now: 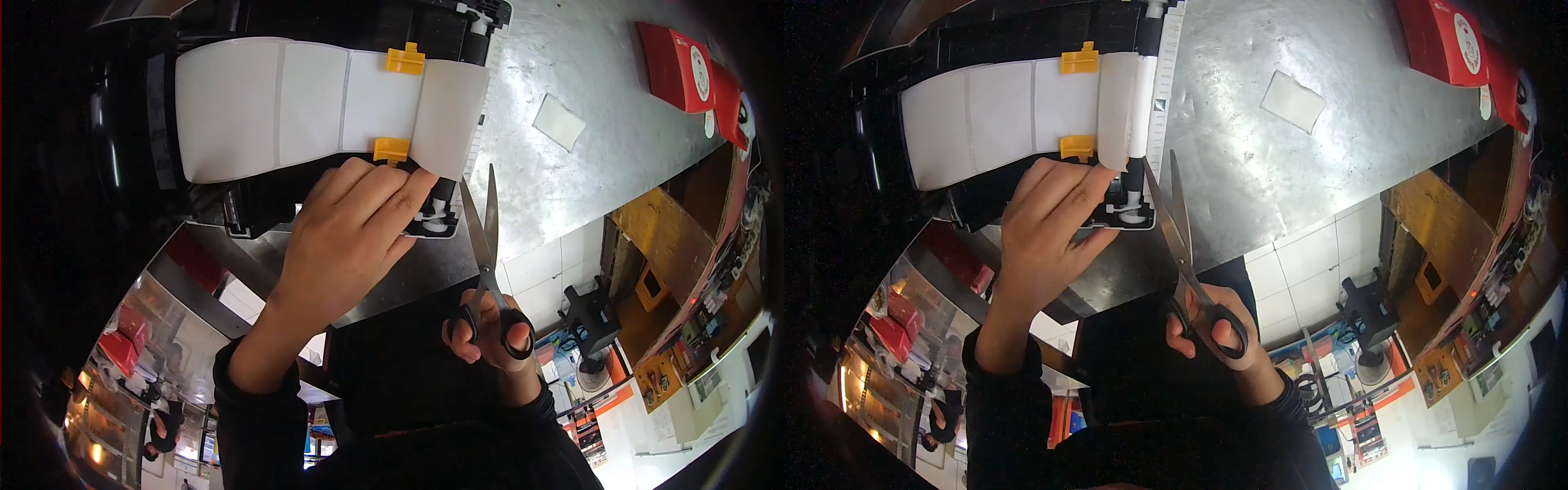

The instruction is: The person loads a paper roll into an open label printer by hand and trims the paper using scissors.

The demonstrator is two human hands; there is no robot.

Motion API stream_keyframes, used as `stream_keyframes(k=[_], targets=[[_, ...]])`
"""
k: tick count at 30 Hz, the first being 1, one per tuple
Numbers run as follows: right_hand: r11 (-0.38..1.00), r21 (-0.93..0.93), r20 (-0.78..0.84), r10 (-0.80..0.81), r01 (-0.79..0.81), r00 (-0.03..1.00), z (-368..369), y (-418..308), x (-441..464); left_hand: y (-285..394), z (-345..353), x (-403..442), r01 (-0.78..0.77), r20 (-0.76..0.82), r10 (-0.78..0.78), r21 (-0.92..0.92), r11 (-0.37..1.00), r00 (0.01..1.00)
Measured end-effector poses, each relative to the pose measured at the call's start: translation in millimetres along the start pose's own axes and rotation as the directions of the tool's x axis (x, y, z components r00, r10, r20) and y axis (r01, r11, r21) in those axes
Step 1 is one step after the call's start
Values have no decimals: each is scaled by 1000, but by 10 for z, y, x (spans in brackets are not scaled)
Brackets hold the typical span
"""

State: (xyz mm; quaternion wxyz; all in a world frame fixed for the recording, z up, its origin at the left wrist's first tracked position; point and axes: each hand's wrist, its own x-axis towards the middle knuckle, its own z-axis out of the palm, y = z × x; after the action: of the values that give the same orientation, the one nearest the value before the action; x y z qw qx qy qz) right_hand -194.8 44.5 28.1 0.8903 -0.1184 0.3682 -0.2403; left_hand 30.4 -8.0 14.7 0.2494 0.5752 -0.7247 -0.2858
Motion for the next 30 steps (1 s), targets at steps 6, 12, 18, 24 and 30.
stream_keyframes(k=[6,12,18,24,30], targets=[[992,93,27,82,-85,996,-8,-92,-78,-5,-3,8,-4,1,4,-7,1000,1000],[998,-41,-27,39,-40,999,46,-107,-5,-10,7,7,-3,-7,3,-11,1000,1000],[969,-245,-74,-52,32,996,-8,6,60,6,-10,26,-2,4,2,-11,1000,1000],[936,-328,-62,-160,131,985,-148,226,146,2,4,18,1,4,-1,-9,1000,1000],[966,-201,-16,-169,163,985,-118,275,174,0,-30,30,3,39,-2,-9,1000,999]])
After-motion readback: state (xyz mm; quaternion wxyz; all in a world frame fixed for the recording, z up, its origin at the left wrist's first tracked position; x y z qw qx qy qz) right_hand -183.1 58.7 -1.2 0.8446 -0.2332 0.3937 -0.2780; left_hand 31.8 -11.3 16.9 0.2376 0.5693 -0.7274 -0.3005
